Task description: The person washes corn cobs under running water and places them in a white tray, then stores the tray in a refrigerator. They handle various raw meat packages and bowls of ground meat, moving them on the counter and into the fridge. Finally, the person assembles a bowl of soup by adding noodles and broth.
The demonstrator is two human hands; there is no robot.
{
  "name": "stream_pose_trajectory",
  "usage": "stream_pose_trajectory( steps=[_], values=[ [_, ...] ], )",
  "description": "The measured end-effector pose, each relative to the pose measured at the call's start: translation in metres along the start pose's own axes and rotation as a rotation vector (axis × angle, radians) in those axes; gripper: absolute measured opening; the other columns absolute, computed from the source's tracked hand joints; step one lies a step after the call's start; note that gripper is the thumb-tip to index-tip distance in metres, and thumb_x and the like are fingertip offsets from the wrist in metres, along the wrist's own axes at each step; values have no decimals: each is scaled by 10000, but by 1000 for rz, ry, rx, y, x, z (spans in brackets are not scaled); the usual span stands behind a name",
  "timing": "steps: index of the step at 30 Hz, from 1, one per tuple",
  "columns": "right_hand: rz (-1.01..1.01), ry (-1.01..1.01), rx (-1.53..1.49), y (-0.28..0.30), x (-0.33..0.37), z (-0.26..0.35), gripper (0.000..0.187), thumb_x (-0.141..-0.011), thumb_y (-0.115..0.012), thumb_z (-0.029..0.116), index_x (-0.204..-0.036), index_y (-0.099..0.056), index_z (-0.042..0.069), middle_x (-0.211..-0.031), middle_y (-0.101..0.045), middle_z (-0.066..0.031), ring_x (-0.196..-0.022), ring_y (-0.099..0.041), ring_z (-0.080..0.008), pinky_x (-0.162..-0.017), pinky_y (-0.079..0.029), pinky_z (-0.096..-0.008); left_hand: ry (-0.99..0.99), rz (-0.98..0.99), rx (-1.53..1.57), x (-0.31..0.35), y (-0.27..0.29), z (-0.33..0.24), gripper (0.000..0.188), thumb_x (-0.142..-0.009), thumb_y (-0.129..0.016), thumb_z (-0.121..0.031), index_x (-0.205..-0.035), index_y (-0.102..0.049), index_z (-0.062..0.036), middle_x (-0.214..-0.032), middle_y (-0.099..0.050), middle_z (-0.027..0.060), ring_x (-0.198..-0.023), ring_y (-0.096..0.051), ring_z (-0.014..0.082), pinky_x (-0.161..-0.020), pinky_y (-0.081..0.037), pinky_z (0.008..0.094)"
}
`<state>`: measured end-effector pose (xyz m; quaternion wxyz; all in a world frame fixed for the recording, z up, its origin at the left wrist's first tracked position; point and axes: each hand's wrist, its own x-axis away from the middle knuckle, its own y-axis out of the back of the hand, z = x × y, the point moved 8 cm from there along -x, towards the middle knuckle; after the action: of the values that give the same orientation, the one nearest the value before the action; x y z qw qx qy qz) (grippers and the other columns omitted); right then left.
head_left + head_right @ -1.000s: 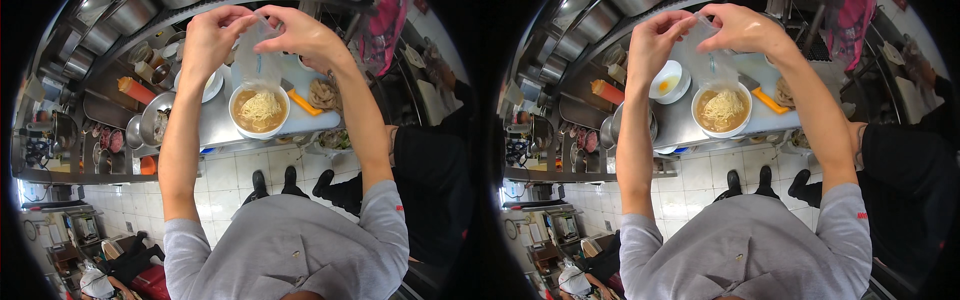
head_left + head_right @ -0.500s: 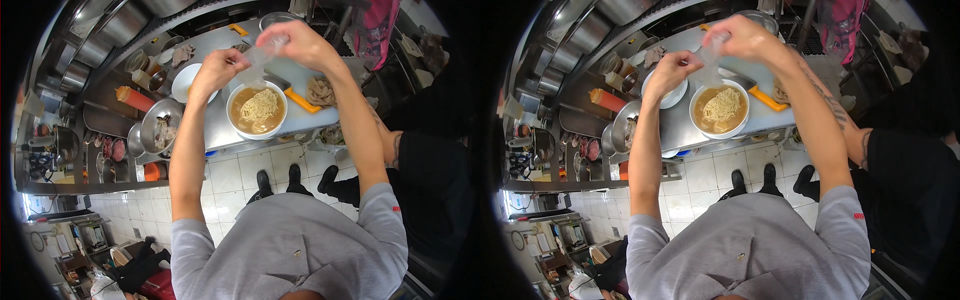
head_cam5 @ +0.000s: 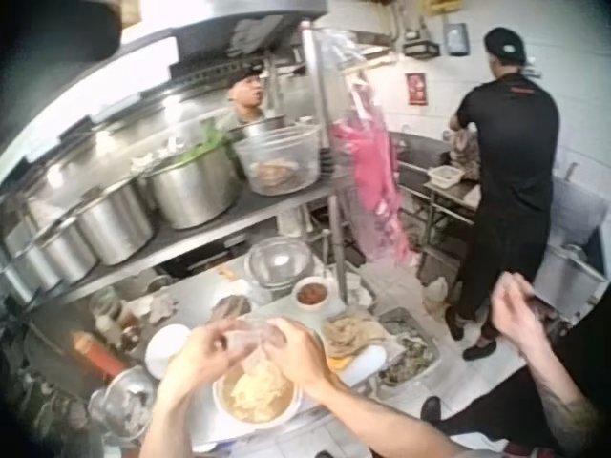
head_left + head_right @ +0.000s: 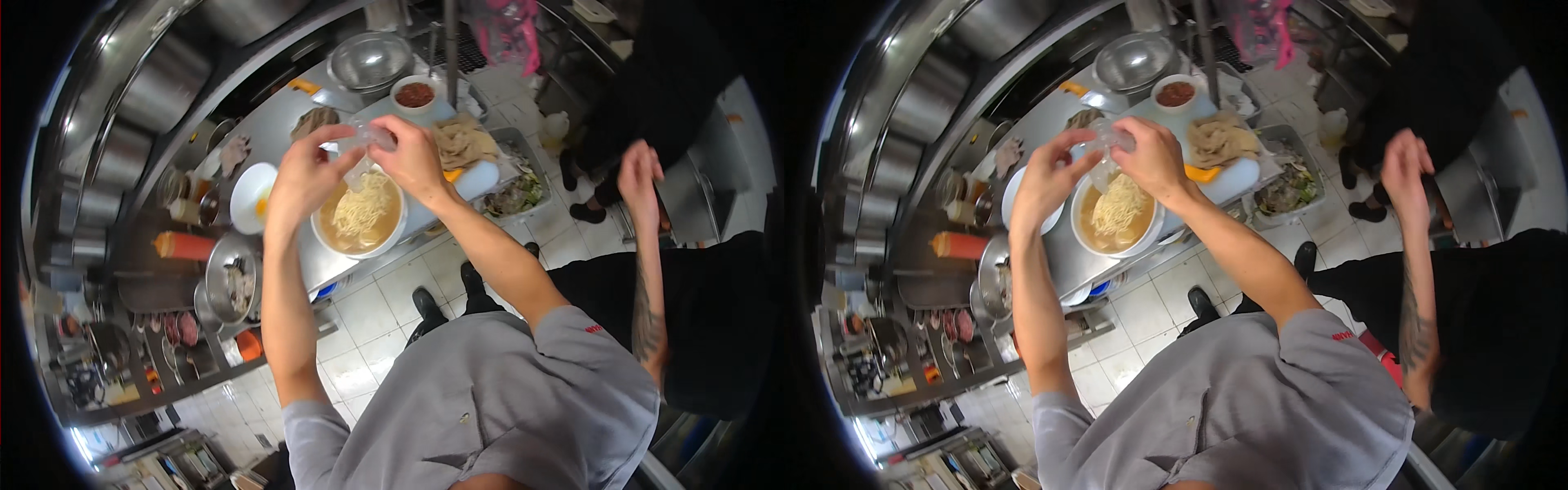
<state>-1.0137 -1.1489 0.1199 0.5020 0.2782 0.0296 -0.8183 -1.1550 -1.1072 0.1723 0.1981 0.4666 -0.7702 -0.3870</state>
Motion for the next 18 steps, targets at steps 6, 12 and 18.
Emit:
stream_pose_trajectory(
  steps=[6, 12, 18],
  values=[
    [-539, 118, 193, 174, 21, -69, 273, -698, -643, -19, -967, -630, 25, -945, -581, -80, -862, -583, -197, -702, -477, -286, -61, -294, 170, 68, 56, -19, 318, -796, -678, -64, -1107, -614, -40, -986, -558, -12, -601, -324, 43, -540, -301, 180],
    [-298, -20, 876, 258, 35, -251, 334, -736, -641, -5, -1067, -612, 33, -1032, -587, -118, -903, -597, -250, -738, -497, -322, 251, -457, 395, 133, 38, 87, 271, -853, -654, -136, -1104, -617, -39, -783, -482, -59, -644, -349, 33, -569, -281, 165],
    [68, 21, 269, 152, -13, -106, 257, -795, -630, 25, -1052, -626, 34, -913, -640, -99, -825, -627, -213, -691, -514, -322, 610, -576, 573, 208, -46, 188, 256, -874, -635, -166, -1088, -620, -28, -871, -598, -25, -596, -346, 2, -527, -292, 160]
  ],
)
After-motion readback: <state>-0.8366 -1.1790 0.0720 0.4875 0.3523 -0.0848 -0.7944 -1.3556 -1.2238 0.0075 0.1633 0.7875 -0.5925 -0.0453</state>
